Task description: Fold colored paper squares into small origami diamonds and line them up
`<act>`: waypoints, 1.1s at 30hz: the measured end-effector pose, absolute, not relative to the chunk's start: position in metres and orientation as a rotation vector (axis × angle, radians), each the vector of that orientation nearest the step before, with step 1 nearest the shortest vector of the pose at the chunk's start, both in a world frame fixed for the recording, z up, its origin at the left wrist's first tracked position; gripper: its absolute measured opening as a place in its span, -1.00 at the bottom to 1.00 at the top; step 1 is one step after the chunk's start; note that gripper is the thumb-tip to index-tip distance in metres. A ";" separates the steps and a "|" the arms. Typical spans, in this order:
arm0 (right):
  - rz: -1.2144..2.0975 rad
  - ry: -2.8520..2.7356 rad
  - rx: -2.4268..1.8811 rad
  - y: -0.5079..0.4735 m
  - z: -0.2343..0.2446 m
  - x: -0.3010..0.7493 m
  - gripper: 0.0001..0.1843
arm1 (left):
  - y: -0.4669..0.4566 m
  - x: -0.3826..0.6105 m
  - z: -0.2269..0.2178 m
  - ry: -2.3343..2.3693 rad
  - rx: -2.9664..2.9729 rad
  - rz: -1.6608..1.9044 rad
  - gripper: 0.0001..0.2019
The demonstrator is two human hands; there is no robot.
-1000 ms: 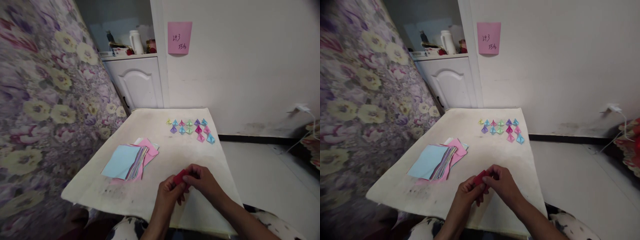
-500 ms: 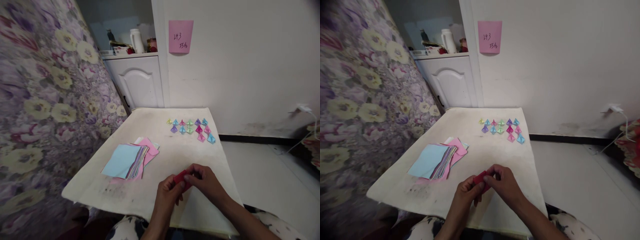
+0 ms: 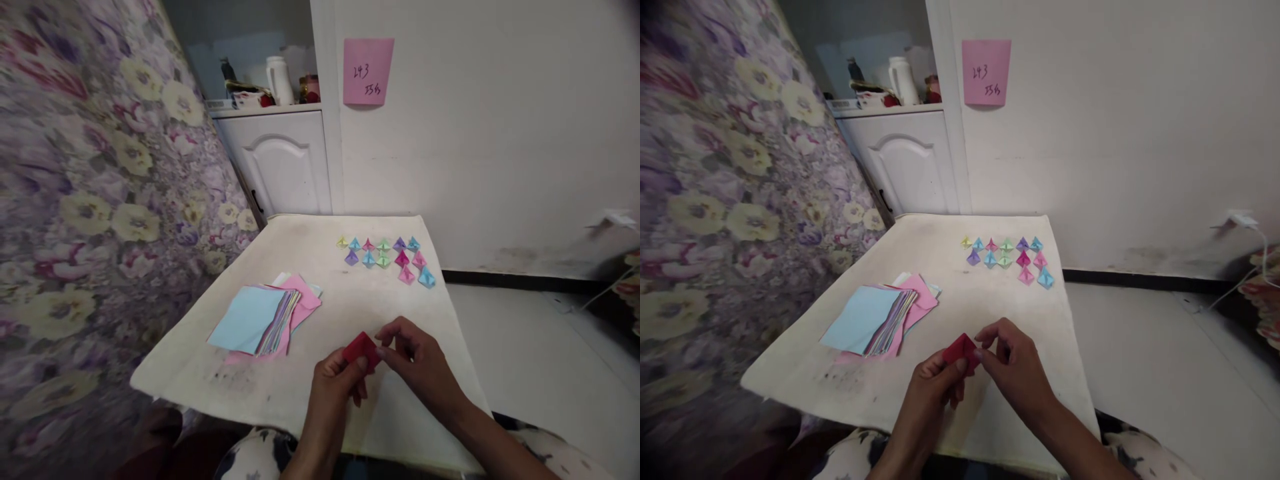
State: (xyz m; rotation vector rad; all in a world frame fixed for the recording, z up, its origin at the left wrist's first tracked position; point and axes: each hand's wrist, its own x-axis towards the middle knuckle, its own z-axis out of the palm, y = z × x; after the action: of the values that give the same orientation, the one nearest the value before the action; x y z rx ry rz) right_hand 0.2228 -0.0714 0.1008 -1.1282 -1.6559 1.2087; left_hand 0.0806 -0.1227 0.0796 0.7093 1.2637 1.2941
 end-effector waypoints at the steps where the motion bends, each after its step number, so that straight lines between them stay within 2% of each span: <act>1: 1.210 -1.663 -1.120 -0.071 0.101 0.223 -0.86 | -0.123 0.081 0.081 1.263 0.690 1.300 -0.80; 19: 1.214 -1.702 -1.064 -0.072 0.098 0.219 -0.89 | -0.122 0.082 0.073 1.282 0.759 1.266 -0.80; 33: 1.033 -1.829 -0.908 -0.075 0.092 0.218 -0.90 | -0.124 0.083 0.078 1.267 0.798 1.347 -0.83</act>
State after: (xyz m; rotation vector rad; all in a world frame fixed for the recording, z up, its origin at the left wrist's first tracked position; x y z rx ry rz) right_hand 0.2181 -0.0749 0.0924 -0.9084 -1.8291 1.0327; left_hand 0.0834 -0.1241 0.0780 0.7977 1.2671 1.3466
